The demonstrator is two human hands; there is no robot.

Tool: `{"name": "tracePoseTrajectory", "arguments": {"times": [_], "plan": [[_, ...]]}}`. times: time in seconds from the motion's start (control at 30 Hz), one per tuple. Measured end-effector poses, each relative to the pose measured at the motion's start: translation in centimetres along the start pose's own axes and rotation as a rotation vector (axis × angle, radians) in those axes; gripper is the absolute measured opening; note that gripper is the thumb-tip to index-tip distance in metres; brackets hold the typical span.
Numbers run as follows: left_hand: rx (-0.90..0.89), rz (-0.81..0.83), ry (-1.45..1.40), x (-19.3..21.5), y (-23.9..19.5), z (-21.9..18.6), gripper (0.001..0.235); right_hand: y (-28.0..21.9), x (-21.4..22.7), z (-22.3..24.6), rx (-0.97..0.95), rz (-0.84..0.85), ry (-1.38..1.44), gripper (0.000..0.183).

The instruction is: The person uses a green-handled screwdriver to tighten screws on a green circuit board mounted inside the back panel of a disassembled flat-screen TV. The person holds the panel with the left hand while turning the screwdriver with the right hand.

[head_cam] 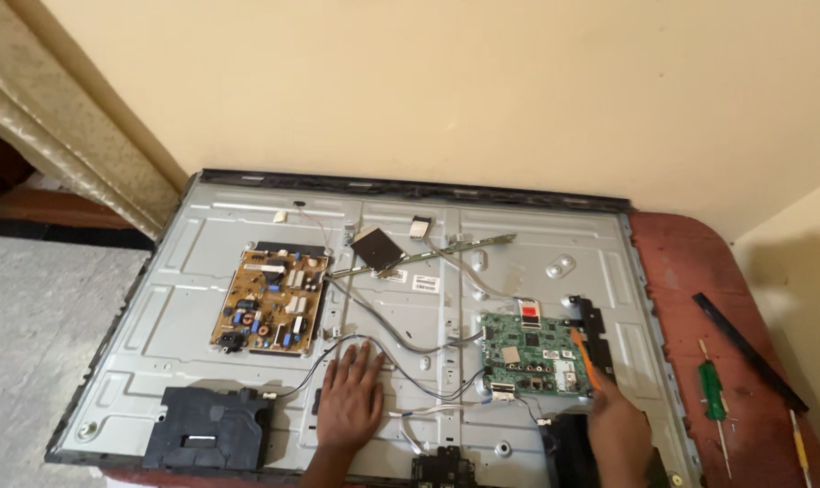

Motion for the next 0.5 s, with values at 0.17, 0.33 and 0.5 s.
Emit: {"name": "tracePoseTrajectory", "arguments": {"times": [0.17, 0.33, 0.5], "plan": [[0.009, -0.003, -0.017, -0.2, 0.2, 0.1, 0.054, -0.5, 1.7, 1.3, -0.065, 0.061, 0.024, 0.039], [0.007, -0.004, -0.015, -0.8, -0.2, 0.4, 0.054, -1.8, 2.4, 0.5, -0.009, 0.074, -0.023, 0.047], [-0.005, -0.019, -0.001, -0.4, 0.0, 0.2, 0.056, -0.5, 1.7, 0.2, -0.085, 0.103, 0.049, 0.042]]}}
Point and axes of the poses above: each hand's wrist, its own y-axis towards the middle knuckle, its own x-axis out of the back of the hand, z = x × y, the point moved 10 cm from there along y, towards the middle knuckle, and after that the axes turned 3 degrees about -x, right-handed, at the moved point
